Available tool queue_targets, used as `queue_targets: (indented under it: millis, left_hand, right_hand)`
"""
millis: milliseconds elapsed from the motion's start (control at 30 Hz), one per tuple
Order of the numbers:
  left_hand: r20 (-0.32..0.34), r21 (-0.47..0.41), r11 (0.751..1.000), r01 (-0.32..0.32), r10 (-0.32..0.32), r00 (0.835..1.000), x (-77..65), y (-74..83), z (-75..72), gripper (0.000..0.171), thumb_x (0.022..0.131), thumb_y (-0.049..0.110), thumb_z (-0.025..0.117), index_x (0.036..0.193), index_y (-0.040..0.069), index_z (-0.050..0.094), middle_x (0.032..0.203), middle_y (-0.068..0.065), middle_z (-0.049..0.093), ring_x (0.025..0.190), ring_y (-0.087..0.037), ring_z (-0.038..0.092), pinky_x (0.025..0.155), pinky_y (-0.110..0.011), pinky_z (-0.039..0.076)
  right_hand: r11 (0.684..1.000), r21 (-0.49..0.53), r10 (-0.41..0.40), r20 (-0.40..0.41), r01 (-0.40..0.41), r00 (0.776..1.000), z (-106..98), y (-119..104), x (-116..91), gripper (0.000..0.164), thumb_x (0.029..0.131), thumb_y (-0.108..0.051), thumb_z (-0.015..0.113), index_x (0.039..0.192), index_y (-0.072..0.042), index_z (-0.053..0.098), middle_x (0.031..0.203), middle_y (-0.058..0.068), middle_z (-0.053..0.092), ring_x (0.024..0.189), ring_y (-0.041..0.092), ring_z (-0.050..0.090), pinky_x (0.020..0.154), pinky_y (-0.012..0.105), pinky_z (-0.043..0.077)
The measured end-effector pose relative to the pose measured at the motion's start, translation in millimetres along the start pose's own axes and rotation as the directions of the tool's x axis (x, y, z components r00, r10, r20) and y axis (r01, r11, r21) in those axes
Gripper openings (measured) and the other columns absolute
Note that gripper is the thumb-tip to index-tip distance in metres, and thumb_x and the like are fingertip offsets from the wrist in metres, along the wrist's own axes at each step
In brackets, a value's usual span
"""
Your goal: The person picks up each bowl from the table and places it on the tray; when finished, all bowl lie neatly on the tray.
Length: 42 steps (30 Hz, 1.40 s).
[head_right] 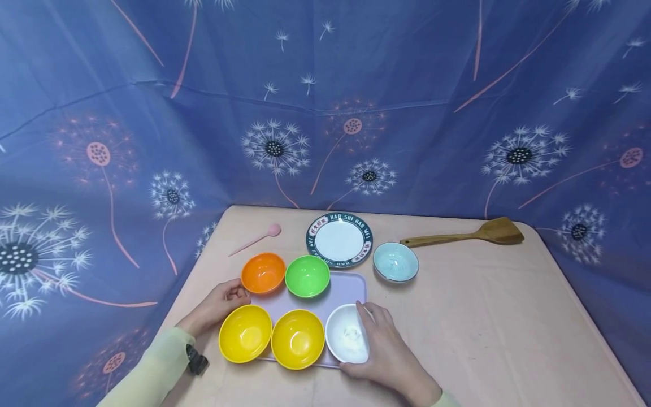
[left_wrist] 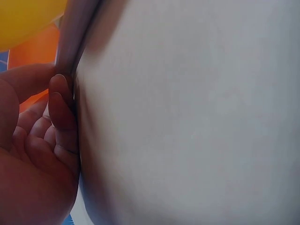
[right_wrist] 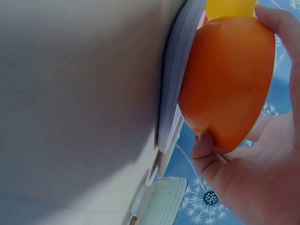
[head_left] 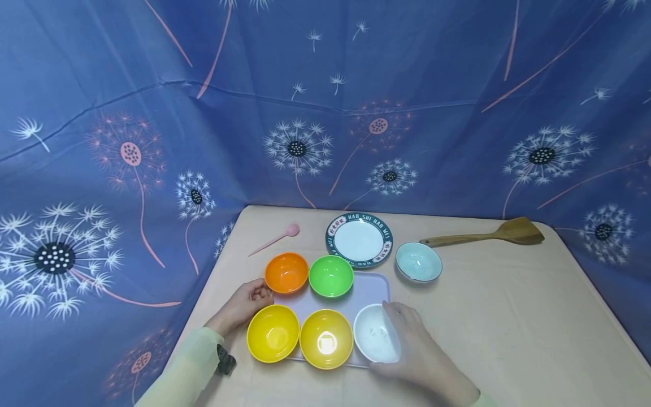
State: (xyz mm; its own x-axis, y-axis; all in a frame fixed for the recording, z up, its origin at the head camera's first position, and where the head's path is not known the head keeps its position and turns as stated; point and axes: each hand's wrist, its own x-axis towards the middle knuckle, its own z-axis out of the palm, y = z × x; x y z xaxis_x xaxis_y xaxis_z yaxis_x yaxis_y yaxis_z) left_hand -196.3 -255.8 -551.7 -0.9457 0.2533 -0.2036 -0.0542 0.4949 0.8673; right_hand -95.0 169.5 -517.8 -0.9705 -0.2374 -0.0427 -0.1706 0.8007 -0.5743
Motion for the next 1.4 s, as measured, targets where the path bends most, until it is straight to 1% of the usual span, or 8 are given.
queue_targets:
  millis: [133,533,667,833,1000,1233,1300,1400]
  left_hand:
    - [-0.005,0.007,1.0,0.004,-0.004,1.0,-0.4,0.5,0.1,0.014,0.097,0.016,0.074,0.106,0.009,0.065,0.088,-0.006,0.06,0.083,-0.023,0.055,0.075,-0.028,0.047]
    - [-0.018,-0.018,1.0,0.021,-0.021,1.0,-1.2,2.4,0.8,0.011,0.098,0.011,0.072,0.105,0.008,0.064,0.088,-0.007,0.059,0.084,-0.023,0.055,0.074,-0.028,0.047]
    - [-0.033,-0.049,0.998,0.031,-0.033,0.999,-1.2,3.5,1.3,0.014,0.098,0.008,0.071,0.111,0.006,0.065,0.089,-0.009,0.058,0.083,-0.023,0.054,0.072,-0.026,0.046]
    - [-0.048,-0.056,0.998,0.041,-0.044,0.998,0.0,3.1,1.8,0.019,0.098,0.005,0.07,0.116,0.005,0.066,0.09,-0.009,0.058,0.082,-0.023,0.053,0.069,-0.026,0.044]
    - [-0.051,-0.056,0.997,0.059,-0.062,0.997,-0.2,2.9,2.6,0.019,0.098,0.005,0.07,0.116,0.007,0.066,0.09,-0.009,0.058,0.083,-0.024,0.054,0.07,-0.026,0.045]
    - [-0.058,-0.054,0.997,0.051,-0.054,0.997,0.0,1.9,2.9,0.019,0.097,0.005,0.07,0.116,0.006,0.066,0.089,-0.009,0.058,0.082,-0.023,0.054,0.069,-0.026,0.045]
    - [-0.057,-0.054,0.998,0.045,-0.048,0.997,0.2,1.6,2.9,0.018,0.097,0.005,0.07,0.115,0.005,0.066,0.089,-0.009,0.058,0.081,-0.023,0.053,0.069,-0.025,0.044]
    - [-0.053,-0.059,0.997,0.044,-0.047,0.997,0.5,1.2,3.0,0.019,0.098,0.005,0.07,0.116,0.006,0.066,0.089,-0.009,0.058,0.081,-0.023,0.053,0.069,-0.025,0.044]
  right_hand:
    - [1.0,-0.005,0.005,0.001,-0.005,1.0,2.4,0.6,-2.6,0.131,0.058,-0.072,0.089,0.162,-0.014,0.035,0.153,0.004,0.038,0.131,0.024,0.044,0.101,0.05,0.049]
    - [0.995,-0.018,-0.099,-0.064,0.098,0.993,5.0,4.0,-11.4,0.127,0.059,-0.065,0.093,0.16,-0.009,0.04,0.147,0.002,0.044,0.132,0.019,0.041,0.1,0.049,0.05]
    - [0.999,0.028,-0.027,0.002,0.027,1.0,4.5,-0.4,-14.1,0.132,0.056,-0.067,0.093,0.162,-0.013,0.037,0.149,0.002,0.042,0.131,0.02,0.043,0.099,0.049,0.05]
    - [0.996,0.062,0.058,0.074,-0.063,0.996,3.6,-4.5,-15.4,0.135,0.054,-0.071,0.092,0.164,-0.019,0.032,0.152,-0.001,0.037,0.129,0.021,0.043,0.097,0.048,0.05]
    - [0.997,0.061,0.044,0.067,-0.048,0.997,3.9,-2.2,-15.4,0.136,0.054,-0.073,0.091,0.164,-0.02,0.032,0.154,-0.002,0.037,0.131,0.02,0.043,0.1,0.049,0.049]
    - [0.995,0.062,0.074,0.074,-0.078,0.995,1.5,1.0,-13.2,0.137,0.049,-0.08,0.089,0.162,-0.025,0.035,0.157,-0.002,0.035,0.132,0.021,0.045,0.105,0.053,0.047]
    - [0.996,0.047,0.078,0.057,-0.08,0.995,-1.2,2.5,-10.7,0.137,0.048,-0.083,0.087,0.162,-0.025,0.037,0.157,-0.002,0.035,0.133,0.021,0.044,0.107,0.053,0.045]
    - [0.999,-0.008,0.051,0.02,-0.051,0.999,-7.7,6.2,-3.6,0.135,0.052,-0.086,0.083,0.162,-0.021,0.038,0.158,0.0,0.037,0.137,0.024,0.042,0.108,0.054,0.045]
